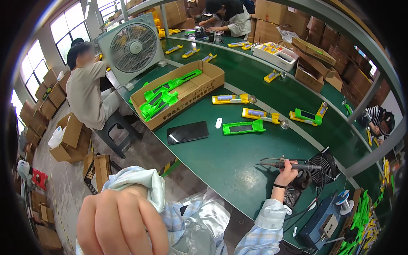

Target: The person solders wires onto circuit boards and components inside flashlight casings using a soldering iron, fits casing pieces together by hand, and places the assembled flashlights onto the upper conveyor table.

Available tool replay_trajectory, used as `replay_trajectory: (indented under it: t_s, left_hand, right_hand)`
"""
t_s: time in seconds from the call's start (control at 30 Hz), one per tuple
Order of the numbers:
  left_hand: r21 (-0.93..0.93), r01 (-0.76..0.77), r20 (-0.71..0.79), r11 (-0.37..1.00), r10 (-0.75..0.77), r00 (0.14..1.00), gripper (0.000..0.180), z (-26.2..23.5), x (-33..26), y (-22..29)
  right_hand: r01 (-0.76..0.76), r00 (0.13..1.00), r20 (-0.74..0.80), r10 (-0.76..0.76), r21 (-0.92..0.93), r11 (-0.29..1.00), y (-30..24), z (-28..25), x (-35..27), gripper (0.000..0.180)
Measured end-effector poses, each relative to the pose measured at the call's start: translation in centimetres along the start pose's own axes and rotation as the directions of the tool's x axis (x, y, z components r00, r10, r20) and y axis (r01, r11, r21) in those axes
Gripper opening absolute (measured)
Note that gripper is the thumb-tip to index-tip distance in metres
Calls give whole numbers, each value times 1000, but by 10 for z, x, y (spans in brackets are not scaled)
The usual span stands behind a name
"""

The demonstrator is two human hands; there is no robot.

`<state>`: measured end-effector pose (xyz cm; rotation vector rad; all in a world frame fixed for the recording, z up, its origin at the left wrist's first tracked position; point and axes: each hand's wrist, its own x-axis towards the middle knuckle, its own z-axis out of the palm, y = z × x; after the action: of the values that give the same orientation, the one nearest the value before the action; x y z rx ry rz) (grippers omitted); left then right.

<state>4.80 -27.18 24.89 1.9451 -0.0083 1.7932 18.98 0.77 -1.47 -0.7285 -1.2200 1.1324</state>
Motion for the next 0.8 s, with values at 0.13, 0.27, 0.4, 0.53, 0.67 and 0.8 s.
replay_trajectory:
  t_s: [0.13, 0.27, 0.4, 0.53, 0.67, 0.8]
  left_hand:
    - [-14, -55, -303, 998, 48, 952, 14, 22, -9, -17]
    - [39, 85, 71, 996, -88, 994, 30, -3, -23, -14]
    - [-43, 14, -192, 999, -22, 981, 20, 6, -17, -22]
    - [-205, 312, -46, 928, -327, 944, 18, -9, -24, -13]
    - [-206, 449, 31, 870, -453, 891, 22, -9, -25, -7]
    - [-211, 381, -67, 900, -402, 913, 30, -8, -24, -4]
  right_hand:
    - [18, 1000, 0, -18, -28, 999, 2, -2, 1, 10]
    - [-5, 1000, -10, 5, -16, 1000, 0, 0, 1, 10]
    - [12, 1000, -4, -12, -32, 999, 2, -2, 1, 10]
    - [-28, 1000, 0, 28, -15, 999, 7, 2, 0, 11]
    - [-24, 1000, 10, 24, 23, 999, 3, -2, -1, 12]
    - [-22, 1000, 15, 22, -2, 1000, 4, -2, -1, 12]
